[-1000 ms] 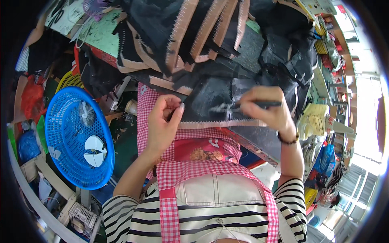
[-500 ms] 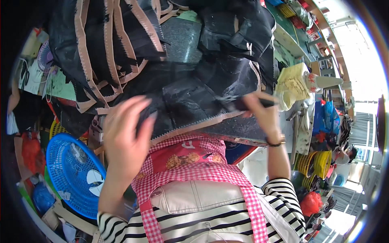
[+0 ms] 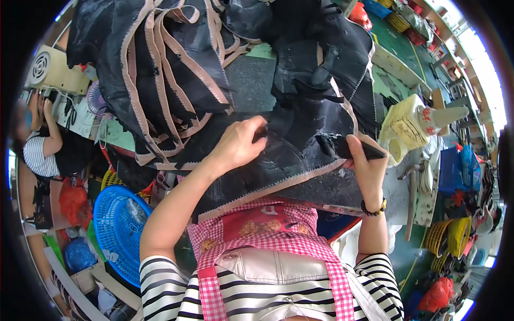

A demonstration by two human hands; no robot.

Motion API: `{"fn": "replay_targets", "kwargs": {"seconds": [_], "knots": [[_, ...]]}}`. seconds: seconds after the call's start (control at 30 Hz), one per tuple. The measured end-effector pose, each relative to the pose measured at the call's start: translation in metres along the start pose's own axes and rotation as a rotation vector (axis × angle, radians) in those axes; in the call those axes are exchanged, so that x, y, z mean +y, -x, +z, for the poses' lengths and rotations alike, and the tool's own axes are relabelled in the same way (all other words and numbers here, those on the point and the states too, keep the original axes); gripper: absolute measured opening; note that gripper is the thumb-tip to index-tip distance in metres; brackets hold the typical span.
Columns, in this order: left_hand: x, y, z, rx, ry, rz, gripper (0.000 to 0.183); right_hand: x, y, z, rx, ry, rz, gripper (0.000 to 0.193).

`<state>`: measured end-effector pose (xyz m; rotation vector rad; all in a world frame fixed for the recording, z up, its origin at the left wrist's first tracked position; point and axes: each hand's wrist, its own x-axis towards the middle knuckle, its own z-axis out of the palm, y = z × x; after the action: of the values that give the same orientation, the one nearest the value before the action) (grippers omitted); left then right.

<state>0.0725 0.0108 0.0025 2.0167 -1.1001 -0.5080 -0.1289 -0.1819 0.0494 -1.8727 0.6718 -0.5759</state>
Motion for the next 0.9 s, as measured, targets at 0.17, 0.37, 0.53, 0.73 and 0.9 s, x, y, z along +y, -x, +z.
{"fn": "replay_targets", "kwargs": {"seconds": [0.17,0.37,0.53,0.73,0.9], "knots": [[-0.004,-0.009,0.005,-0.017,-0.033,-0.028,0.039,0.0,-0.015,0.034,-0.208,0.284,-0.183,0.027],[0.001,-0.008,0.006,0.038,-0.08,-0.03,0.034,-0.03,-0.036,0.019,-0.027,0.23,-0.066,0.03],[0.01,-0.013,0.014,0.034,-0.117,-0.085,0.031,-0.024,-0.084,0.084,-0.065,0.537,-0.431,0.034],[0.018,0.005,0.004,0.206,-0.107,0.15,0.021,-0.098,-0.055,0.051,-0.011,0.013,-0.149,0.021],[0.094,-0.001,-0.103,0.481,-0.308,0.402,0.018,-0.065,-0.039,-0.055,0.588,-0.163,-0.477,0.043]]}}
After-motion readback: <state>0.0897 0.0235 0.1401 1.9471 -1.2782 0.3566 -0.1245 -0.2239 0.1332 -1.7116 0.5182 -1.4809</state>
